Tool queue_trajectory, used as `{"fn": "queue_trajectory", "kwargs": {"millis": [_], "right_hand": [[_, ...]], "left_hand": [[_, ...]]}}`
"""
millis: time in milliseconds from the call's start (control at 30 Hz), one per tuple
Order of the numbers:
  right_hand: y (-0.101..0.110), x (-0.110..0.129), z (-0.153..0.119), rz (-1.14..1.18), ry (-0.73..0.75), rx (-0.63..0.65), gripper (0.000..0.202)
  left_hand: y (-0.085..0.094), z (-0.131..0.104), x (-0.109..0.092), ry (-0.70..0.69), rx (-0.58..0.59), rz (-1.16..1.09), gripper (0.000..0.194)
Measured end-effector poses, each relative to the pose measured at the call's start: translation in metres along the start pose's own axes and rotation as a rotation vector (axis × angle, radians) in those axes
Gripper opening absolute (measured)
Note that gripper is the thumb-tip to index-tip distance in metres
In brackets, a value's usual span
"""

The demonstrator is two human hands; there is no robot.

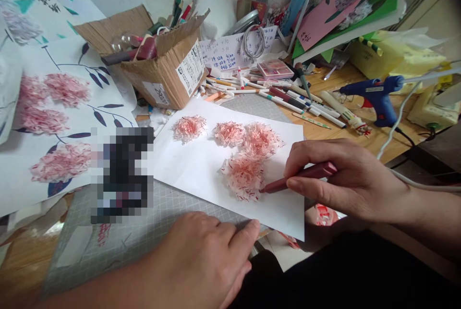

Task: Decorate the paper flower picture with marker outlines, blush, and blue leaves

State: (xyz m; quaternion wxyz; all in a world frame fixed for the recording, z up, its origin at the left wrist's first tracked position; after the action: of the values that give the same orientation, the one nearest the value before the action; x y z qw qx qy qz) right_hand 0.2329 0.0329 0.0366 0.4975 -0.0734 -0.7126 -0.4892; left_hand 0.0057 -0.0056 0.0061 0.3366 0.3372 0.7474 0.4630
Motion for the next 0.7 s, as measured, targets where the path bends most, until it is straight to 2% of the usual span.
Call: {"fn": "queue_trajectory", "kwargs": {"millis": [200,333,533,567,700], "right_hand": [[0.0,0.001,-0.001,0.031,0.029,-0.035,0.01],[0.0,0.002,0.0,0.022,0.022,-0.08,0.011],[0.0,0.003,-0.001,0.058,0.025,-0.008,0.009],[0.002,0.001,-0.002,0.087,0.012,-0.032,0.009],[0.013,-0.009,-0.003,0.188,-0.031,-0.183,0.009]], "left_hand": [[0.002,0.0,0.0,0.007,0.102,0.025,0.05],[0.003,-0.003,-0.001,0.009,0.072,0.018,0.048],[-0.004,-0.002,0.0,0.023,0.062,0.035,0.052],[-0.005,-0.002,0.0,-0.017,0.052,0.034,0.051],[-0.009,0.001,0.005,0.006,-0.009,0.101,0.052]]}}
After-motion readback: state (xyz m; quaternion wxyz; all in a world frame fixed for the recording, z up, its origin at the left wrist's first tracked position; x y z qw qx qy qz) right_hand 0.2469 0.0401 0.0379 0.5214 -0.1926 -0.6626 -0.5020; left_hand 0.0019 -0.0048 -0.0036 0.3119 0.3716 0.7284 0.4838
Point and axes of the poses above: each hand's wrist, its own z-axis towards the middle knuckle, its own y-axis out of the back of the hand, x = y × z, the point moved 1 cm from there along z, towards the middle knuckle, and after that the axes turned 12 degrees about x, right-handed, at the moved point
